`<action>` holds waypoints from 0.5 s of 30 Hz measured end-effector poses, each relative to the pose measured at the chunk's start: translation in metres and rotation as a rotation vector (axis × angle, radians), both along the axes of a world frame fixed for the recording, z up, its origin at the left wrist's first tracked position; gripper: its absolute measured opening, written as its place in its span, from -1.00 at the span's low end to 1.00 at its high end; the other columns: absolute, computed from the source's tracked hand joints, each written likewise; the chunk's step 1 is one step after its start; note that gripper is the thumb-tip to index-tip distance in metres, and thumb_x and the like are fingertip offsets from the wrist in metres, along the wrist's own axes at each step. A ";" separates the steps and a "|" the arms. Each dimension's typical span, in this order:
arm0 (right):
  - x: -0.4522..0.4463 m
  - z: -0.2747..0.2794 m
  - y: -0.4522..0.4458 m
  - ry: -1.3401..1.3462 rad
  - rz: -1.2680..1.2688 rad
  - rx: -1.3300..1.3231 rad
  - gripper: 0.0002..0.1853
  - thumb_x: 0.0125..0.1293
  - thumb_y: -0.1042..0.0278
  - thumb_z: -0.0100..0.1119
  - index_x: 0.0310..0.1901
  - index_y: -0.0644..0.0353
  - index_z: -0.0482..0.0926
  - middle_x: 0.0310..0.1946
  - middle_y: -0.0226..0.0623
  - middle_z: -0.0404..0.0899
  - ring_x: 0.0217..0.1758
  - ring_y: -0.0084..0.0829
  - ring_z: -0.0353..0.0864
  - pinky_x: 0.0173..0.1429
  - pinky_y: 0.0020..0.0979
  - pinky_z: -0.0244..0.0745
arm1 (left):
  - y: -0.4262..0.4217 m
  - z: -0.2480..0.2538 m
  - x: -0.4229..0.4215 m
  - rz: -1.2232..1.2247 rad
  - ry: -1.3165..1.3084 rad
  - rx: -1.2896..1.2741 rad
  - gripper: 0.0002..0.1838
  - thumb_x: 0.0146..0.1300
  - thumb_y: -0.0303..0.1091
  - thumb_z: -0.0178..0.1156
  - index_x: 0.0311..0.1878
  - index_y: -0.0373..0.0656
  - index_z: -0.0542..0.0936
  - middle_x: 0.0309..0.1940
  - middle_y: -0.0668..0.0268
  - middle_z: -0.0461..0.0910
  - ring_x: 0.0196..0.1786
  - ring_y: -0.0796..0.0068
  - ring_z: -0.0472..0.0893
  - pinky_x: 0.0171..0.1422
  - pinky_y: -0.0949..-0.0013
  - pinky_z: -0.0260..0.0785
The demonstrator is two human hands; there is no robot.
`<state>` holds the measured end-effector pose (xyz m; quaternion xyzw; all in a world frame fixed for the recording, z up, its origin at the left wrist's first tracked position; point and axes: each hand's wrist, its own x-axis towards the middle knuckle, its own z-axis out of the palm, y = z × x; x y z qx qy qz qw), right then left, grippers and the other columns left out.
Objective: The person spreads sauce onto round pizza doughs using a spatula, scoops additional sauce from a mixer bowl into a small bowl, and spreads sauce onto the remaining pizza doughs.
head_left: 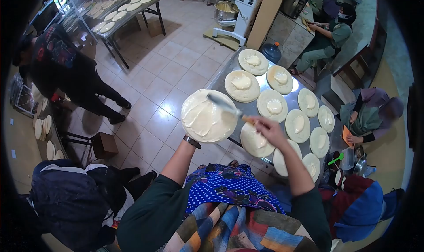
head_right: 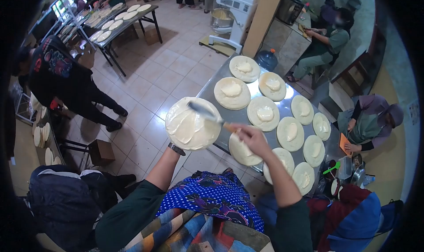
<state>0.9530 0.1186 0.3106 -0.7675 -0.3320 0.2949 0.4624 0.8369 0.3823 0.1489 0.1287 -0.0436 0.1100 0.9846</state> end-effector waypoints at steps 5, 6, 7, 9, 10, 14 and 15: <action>0.036 -0.004 -0.011 -0.165 0.028 0.038 -0.71 0.35 0.46 0.12 0.09 0.16 0.62 -0.25 -0.38 0.66 -0.27 -0.61 0.52 -0.14 -0.50 0.46 | -0.014 -0.003 -0.008 -0.003 -0.013 0.016 -0.11 0.26 0.48 -0.22 0.44 -0.01 0.23 0.34 0.13 0.36 0.33 0.08 0.40 0.40 -0.12 0.26; 0.031 -0.010 -0.017 -0.270 0.050 0.073 -0.71 0.35 0.47 0.13 0.08 0.15 0.62 -0.24 -0.36 0.67 -0.26 -0.58 0.54 -0.13 -0.48 0.47 | -0.015 -0.003 -0.006 0.006 -0.012 0.019 -0.11 0.26 0.48 -0.22 0.44 -0.02 0.23 0.34 0.13 0.36 0.33 0.08 0.40 0.40 -0.12 0.26; 0.024 -0.018 -0.029 -0.269 0.059 0.070 -0.71 0.35 0.47 0.13 0.08 0.15 0.62 -0.24 -0.36 0.67 -0.26 -0.58 0.54 -0.13 -0.48 0.47 | -0.015 -0.004 -0.007 0.017 -0.010 0.018 -0.11 0.26 0.48 -0.22 0.44 -0.02 0.23 0.34 0.13 0.36 0.33 0.08 0.40 0.40 -0.12 0.26; 0.000 -0.036 -0.056 -0.284 0.109 -0.087 -0.71 0.33 0.50 0.15 0.07 0.13 0.63 -0.24 -0.34 0.67 -0.25 -0.52 0.57 -0.10 -0.46 0.47 | -0.012 -0.006 -0.008 0.042 -0.002 0.013 -0.11 0.26 0.47 -0.22 0.44 -0.02 0.23 0.34 0.13 0.36 0.33 0.08 0.40 0.40 -0.12 0.26; -0.013 -0.042 -0.065 -0.226 0.128 -0.067 -0.71 0.32 0.50 0.14 0.06 0.12 0.64 -0.26 -0.34 0.67 -0.25 -0.50 0.57 -0.10 -0.46 0.47 | -0.009 -0.007 -0.010 0.053 0.003 0.012 -0.11 0.26 0.47 -0.22 0.44 -0.02 0.23 0.34 0.13 0.36 0.33 0.08 0.40 0.40 -0.12 0.26; -0.027 -0.043 -0.057 -0.045 -0.005 -0.013 -0.73 0.34 0.49 0.14 0.06 0.17 0.63 -0.21 -0.31 0.67 -0.18 -0.53 0.57 -0.07 -0.47 0.47 | 0.002 -0.005 0.001 0.063 0.022 0.020 -0.12 0.26 0.47 -0.22 0.44 -0.02 0.23 0.34 0.13 0.36 0.33 0.08 0.40 0.40 -0.12 0.26; -0.026 -0.045 -0.050 0.000 -0.134 -0.001 -0.72 0.35 0.48 0.14 0.07 0.20 0.62 -0.16 -0.29 0.67 -0.16 -0.54 0.57 -0.04 -0.48 0.46 | 0.002 -0.005 0.006 0.059 0.027 0.021 -0.12 0.26 0.47 -0.22 0.44 -0.02 0.23 0.34 0.13 0.36 0.33 0.08 0.40 0.40 -0.12 0.26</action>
